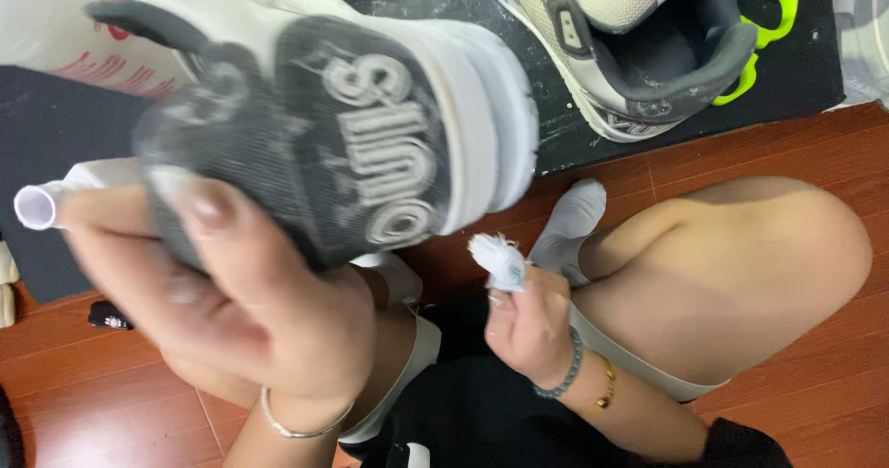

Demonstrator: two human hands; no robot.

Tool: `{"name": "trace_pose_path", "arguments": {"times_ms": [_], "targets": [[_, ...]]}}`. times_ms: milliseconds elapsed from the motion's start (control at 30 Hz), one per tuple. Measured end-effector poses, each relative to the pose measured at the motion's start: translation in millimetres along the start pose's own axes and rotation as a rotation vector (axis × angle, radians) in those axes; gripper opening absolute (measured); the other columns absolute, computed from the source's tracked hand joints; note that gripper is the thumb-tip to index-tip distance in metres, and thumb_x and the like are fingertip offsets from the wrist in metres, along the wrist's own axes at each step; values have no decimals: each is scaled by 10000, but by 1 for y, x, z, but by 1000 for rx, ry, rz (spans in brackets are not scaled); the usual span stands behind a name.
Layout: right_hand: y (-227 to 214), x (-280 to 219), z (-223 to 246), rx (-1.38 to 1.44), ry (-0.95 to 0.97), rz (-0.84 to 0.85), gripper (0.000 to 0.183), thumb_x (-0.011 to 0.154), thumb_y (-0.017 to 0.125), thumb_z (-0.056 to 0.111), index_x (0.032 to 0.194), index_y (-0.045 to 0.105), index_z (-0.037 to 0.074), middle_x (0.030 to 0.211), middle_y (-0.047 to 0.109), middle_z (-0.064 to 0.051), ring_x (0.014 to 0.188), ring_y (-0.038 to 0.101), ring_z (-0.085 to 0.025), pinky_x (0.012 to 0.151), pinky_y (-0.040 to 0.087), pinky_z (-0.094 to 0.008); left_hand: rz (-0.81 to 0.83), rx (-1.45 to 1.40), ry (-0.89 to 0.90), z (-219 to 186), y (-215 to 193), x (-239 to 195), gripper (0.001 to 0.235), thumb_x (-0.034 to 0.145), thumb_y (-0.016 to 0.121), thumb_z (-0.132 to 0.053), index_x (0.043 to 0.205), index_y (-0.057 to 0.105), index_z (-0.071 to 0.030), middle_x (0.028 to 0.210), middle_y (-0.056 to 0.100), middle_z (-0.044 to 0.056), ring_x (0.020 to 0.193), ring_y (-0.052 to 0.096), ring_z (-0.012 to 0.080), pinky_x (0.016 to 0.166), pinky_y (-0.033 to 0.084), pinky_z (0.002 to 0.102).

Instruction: The person cleans a white and grey sneaker using a toothbrush and a white cleaning liquid. They apply the liquid to the brush and scrub various parts of the shoe, including the sole, sides, and mesh upper, while sitting on the floor.

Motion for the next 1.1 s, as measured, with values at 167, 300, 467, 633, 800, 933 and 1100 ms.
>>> {"name": "trace_pose_path", "arguments": {"times_ms": [167,300,467,633,800,933,1100], "targets": [[-21,-5,-14,-94,234,145,48,937,564,35,935,551,-11,647,565,-144,540,592,-313,523,445,-435,-21,106,-35,16,-13,-21,377,1112,571,-317,940,413,-21,802,492,25,659,409,56,609,338,195],[-48,6,-17,-177,428,220,78,942,577,73,894,545,21,564,563,-116,481,616,-272,467,439,-417,8,63,98,26,-12,-45,380,1102,584,-320,1001,424,10,901,513,80,722,446,80,662,401,216],[-59,38,-12,-322,330,298,74,963,605,73,962,557,17,624,600,-123,533,630,-309,471,452,-424,34,-141,163,37,-7,-70,388,1098,607,-286,1040,366,12,1003,614,178,794,546,109,744,504,237],[-61,12,-18,-287,364,371,71,913,633,97,910,584,46,574,600,-108,493,643,-293,453,467,-424,78,-172,265,33,-3,-69,361,1102,603,-251,1022,358,3,904,609,184,709,598,162,661,543,280],[-59,-25,-8,-128,373,306,83,904,628,95,926,569,42,614,600,-135,533,633,-341,476,469,-438,486,-25,330,17,20,-63,224,1034,570,-175,896,417,-86,762,589,111,601,552,203,563,443,301],[-49,-23,-44,-131,497,334,81,952,604,97,935,573,25,617,609,-175,533,640,-362,467,460,-452,757,128,511,19,52,-89,237,855,665,-102,694,495,-68,665,545,86,509,481,259,528,389,369],[-44,-35,-58,-53,491,420,115,996,577,110,929,541,24,637,619,-186,566,635,-381,485,431,-476,743,77,669,15,63,-107,345,800,781,-93,651,473,-51,617,487,59,465,431,233,482,378,357]]}}
Point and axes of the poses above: each hand's wrist, its own x-axis towards the middle knuckle, its own y-axis out of the palm, z = x × y, the point moved 10 cm from there along x, towards the middle knuckle
